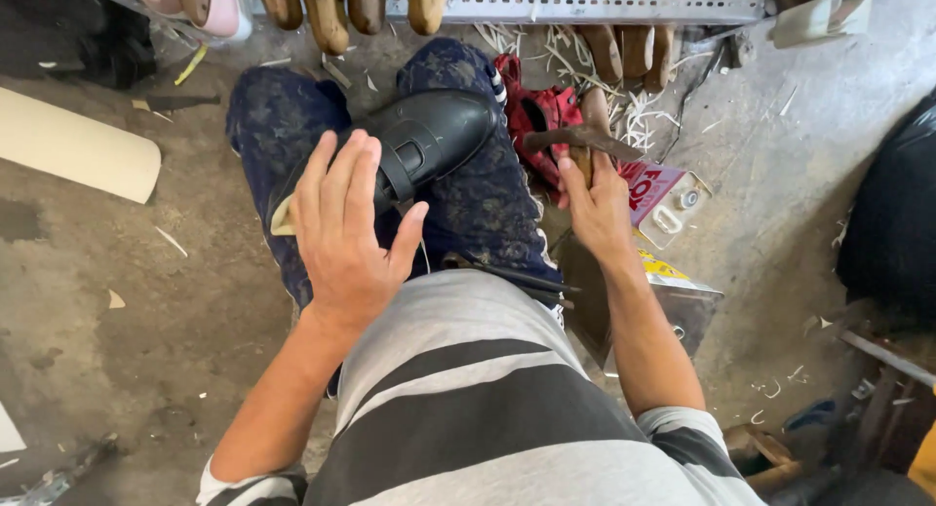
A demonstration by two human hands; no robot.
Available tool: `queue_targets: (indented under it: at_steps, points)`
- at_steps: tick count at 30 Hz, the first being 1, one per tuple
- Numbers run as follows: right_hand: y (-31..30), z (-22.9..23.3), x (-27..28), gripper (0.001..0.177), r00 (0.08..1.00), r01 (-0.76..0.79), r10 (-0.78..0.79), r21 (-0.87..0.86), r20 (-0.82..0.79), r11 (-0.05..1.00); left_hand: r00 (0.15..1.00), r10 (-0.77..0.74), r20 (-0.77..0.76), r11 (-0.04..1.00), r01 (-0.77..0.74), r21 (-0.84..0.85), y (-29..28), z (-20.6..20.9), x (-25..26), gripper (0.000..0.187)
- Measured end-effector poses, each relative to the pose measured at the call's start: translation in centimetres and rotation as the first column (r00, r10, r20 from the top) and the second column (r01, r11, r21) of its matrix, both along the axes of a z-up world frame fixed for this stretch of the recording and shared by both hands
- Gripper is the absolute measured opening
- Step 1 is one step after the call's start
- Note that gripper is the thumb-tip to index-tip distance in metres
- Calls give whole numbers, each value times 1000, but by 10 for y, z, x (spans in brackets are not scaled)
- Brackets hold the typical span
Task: Shaping a leather shoe upper over a last using pliers and a hammer in a workshop.
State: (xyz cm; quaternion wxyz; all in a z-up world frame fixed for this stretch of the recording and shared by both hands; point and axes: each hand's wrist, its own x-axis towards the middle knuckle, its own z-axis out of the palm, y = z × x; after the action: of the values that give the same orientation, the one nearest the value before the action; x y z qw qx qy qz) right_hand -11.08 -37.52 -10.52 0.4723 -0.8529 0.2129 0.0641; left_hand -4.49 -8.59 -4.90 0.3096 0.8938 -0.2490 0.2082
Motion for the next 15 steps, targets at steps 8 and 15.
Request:
queue_targets:
  at_steps: [8, 15]
  points:
    - [-11, 20, 25, 23, 988, -152, 151, 35, 8, 988, 960, 120, 252, 961, -176, 214, 2, -77, -23, 32]
    - [-8, 67, 76, 36, 955, -239, 256, -124, 149, 963, 958, 123, 258, 965, -176, 195, -2, -73, -18, 29]
